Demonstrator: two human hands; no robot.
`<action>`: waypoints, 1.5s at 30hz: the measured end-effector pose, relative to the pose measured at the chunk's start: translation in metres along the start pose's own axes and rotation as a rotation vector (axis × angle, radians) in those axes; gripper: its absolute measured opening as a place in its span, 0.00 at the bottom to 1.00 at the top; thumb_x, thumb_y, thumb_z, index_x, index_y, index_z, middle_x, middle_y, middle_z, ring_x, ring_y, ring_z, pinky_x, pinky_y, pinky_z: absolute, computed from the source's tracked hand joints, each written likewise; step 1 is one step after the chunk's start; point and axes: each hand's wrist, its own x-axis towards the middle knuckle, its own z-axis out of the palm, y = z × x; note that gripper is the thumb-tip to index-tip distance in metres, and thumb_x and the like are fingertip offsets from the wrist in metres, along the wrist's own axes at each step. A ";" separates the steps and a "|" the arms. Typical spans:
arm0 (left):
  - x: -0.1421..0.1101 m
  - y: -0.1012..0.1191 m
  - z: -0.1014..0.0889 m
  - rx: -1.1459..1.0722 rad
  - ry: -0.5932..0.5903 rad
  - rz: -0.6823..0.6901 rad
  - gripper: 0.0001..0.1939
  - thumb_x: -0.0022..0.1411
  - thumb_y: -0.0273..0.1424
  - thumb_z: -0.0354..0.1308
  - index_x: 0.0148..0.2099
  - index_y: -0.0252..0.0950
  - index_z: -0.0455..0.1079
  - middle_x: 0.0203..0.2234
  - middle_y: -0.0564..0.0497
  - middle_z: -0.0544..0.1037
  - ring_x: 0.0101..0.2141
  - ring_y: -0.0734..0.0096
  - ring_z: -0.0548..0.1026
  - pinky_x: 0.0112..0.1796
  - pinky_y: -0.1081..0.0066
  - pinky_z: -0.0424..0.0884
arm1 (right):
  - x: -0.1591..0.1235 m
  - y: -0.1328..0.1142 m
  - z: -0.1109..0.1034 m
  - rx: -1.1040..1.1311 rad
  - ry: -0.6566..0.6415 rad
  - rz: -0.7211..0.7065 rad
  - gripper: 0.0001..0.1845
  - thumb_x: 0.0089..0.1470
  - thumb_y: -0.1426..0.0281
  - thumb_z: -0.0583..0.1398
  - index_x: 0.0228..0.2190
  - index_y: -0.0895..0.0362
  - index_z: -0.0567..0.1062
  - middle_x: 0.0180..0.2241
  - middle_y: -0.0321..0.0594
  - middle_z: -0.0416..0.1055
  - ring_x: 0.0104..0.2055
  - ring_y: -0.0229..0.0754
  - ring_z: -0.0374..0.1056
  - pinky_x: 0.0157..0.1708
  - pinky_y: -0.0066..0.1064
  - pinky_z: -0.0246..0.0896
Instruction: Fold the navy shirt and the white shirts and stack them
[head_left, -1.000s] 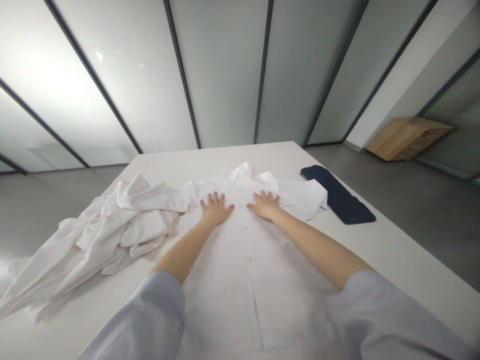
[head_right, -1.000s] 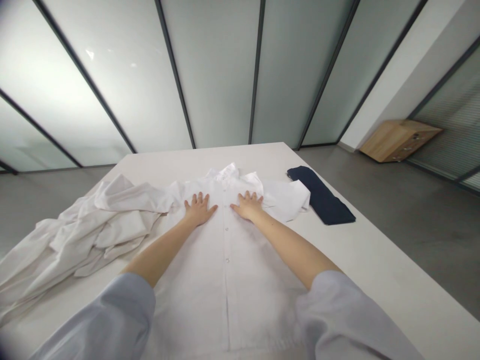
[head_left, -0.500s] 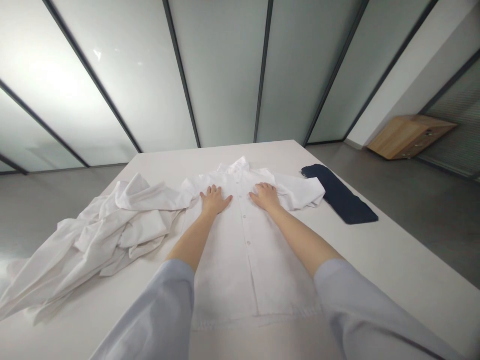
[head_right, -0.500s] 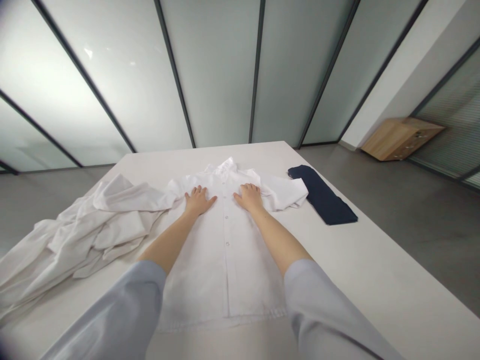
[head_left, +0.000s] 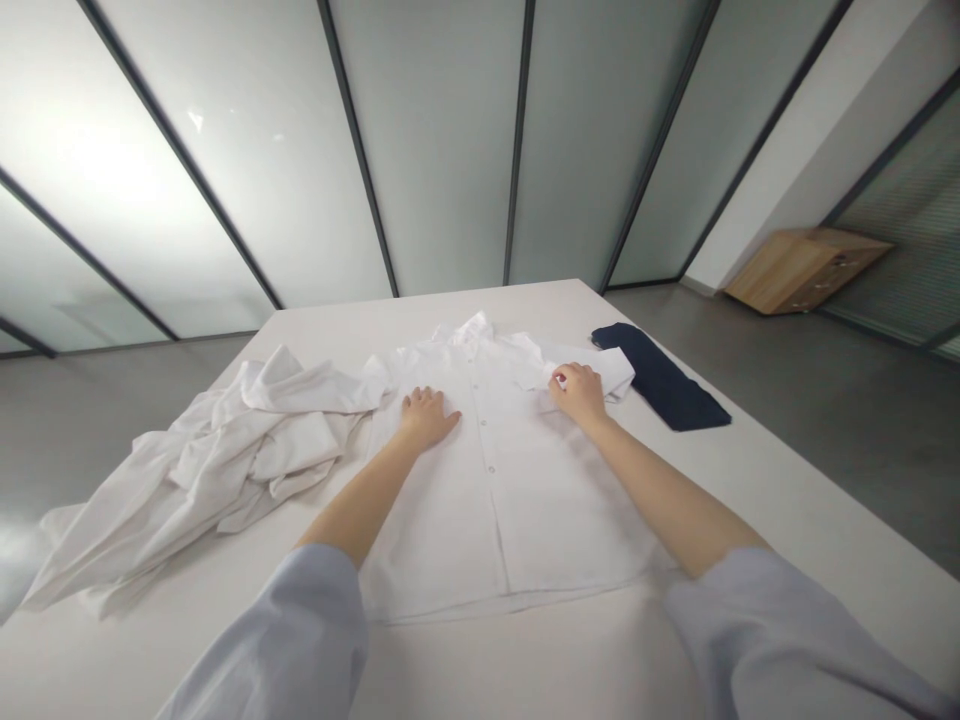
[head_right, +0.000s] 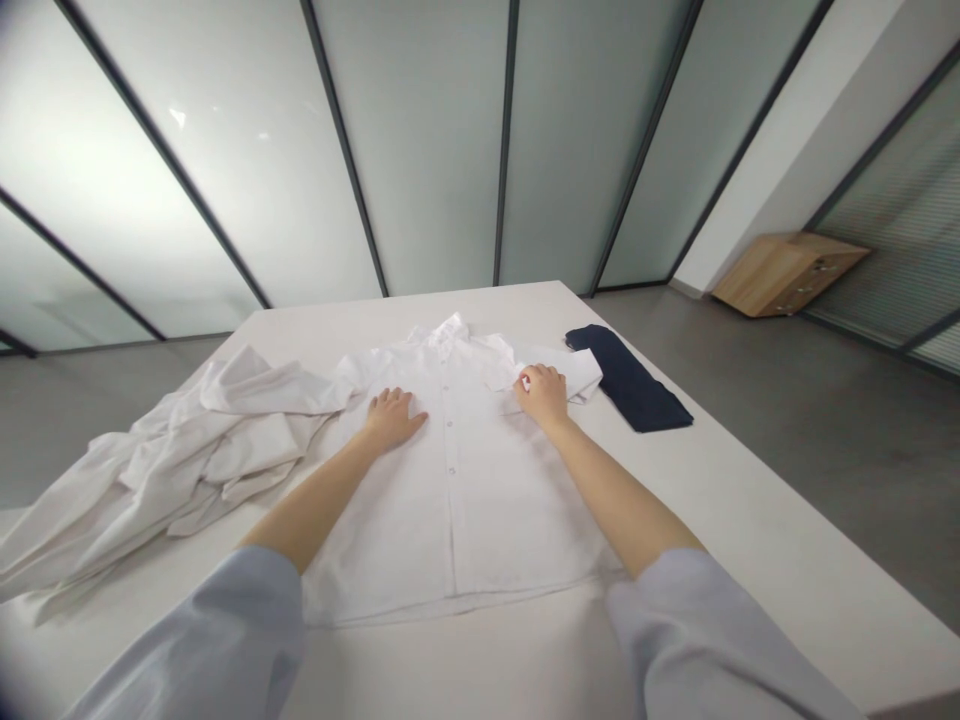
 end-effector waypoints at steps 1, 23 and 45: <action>-0.004 0.002 0.002 0.001 -0.023 -0.050 0.35 0.63 0.52 0.45 0.63 0.34 0.61 0.64 0.34 0.59 0.64 0.41 0.54 0.58 0.45 0.55 | -0.002 0.007 -0.002 -0.023 -0.040 0.016 0.19 0.58 0.64 0.51 0.45 0.57 0.76 0.46 0.50 0.72 0.49 0.54 0.63 0.48 0.42 0.54; -0.011 0.002 0.017 -0.068 0.032 -0.102 0.38 0.65 0.53 0.41 0.68 0.34 0.54 0.68 0.36 0.50 0.66 0.42 0.46 0.61 0.41 0.46 | 0.000 0.038 0.010 0.460 -0.026 0.196 0.20 0.56 0.62 0.52 0.30 0.59 0.81 0.35 0.45 0.78 0.42 0.50 0.72 0.42 0.35 0.64; -0.015 0.002 -0.004 -1.022 -0.212 0.232 0.38 0.50 0.34 0.65 0.63 0.35 0.62 0.54 0.40 0.72 0.54 0.54 0.70 0.53 0.61 0.64 | -0.027 -0.055 0.006 0.670 0.072 -0.422 0.12 0.57 0.65 0.55 0.29 0.54 0.77 0.33 0.43 0.77 0.39 0.47 0.71 0.46 0.41 0.62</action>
